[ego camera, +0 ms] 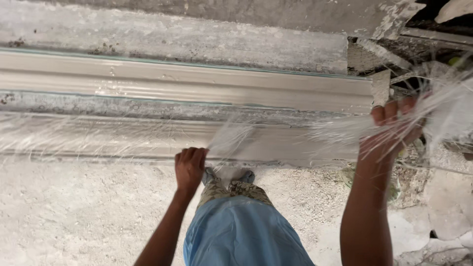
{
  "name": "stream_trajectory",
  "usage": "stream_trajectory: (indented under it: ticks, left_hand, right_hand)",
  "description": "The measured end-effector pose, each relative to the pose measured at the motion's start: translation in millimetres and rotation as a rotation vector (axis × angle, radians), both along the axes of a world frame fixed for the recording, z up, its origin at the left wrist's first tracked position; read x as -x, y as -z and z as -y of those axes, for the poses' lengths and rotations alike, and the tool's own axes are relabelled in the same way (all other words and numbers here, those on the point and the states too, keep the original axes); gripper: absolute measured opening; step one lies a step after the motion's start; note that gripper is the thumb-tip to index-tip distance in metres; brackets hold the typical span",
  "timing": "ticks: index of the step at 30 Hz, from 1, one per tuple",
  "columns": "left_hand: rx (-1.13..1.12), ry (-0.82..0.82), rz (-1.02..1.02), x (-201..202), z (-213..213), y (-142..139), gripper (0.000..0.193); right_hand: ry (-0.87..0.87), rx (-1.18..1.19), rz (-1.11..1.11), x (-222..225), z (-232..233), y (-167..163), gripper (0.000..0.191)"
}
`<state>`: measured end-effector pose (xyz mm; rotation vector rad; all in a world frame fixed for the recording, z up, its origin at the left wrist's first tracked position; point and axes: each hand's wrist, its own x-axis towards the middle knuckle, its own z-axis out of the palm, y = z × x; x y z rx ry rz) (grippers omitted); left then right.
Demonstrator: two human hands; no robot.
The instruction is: The person repeatedly takes bundles of white fibrous strands from a bucket, lays them along a long rectangular mold, and smooths them with hands. The person also uses a trowel to spread a white paste over the strands and continues to press and smooth the material along the mold.
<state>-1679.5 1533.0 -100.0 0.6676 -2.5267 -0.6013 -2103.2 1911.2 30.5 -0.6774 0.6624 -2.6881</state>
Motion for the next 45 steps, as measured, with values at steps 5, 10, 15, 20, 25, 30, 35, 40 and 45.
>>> stream_trajectory:
  ticks: [5, 10, 15, 20, 25, 30, 35, 40, 45]
  left_hand:
    - [0.083, -0.100, 0.079, -32, 37, -3, 0.019]
    - [0.158, -0.200, 0.147, -58, 69, -3, 0.018]
    - [0.170, -0.232, 0.162, -79, 93, -3, 0.020]
    - [0.247, -0.294, 0.494, -82, 110, -51, 0.041]
    - [-0.364, 0.034, 0.017, -37, 35, -123, 0.057]
    - [-0.848, 0.334, -0.071, -1, -42, -146, 0.026]
    - [-0.502, 0.331, -0.120, 16, -42, -116, 0.020]
    - [-0.247, 0.399, 0.090, 67, -65, -69, 0.023]
    - [0.272, 0.165, 0.267, 72, -91, -63, 0.063]
  right_hand:
    - [-0.008, -0.034, 0.074, -41, 47, 8, 0.023]
    - [0.054, -0.093, 0.098, -93, 99, 5, 0.032]
    - [0.034, -0.084, 0.085, -124, 131, 0, 0.026]
    - [0.105, -0.107, 0.109, -154, 144, 29, 0.031]
    - [-0.051, -0.198, 0.360, -213, 185, 44, 0.035]
    - [0.338, -0.581, 0.258, -251, 194, 10, 0.043]
    - [0.592, -0.439, 0.010, -178, 99, -42, 0.048]
    - [0.428, -0.029, -0.213, -88, 2, -63, 0.050]
    - [0.496, -0.117, 0.002, -118, 1, -48, 0.054]
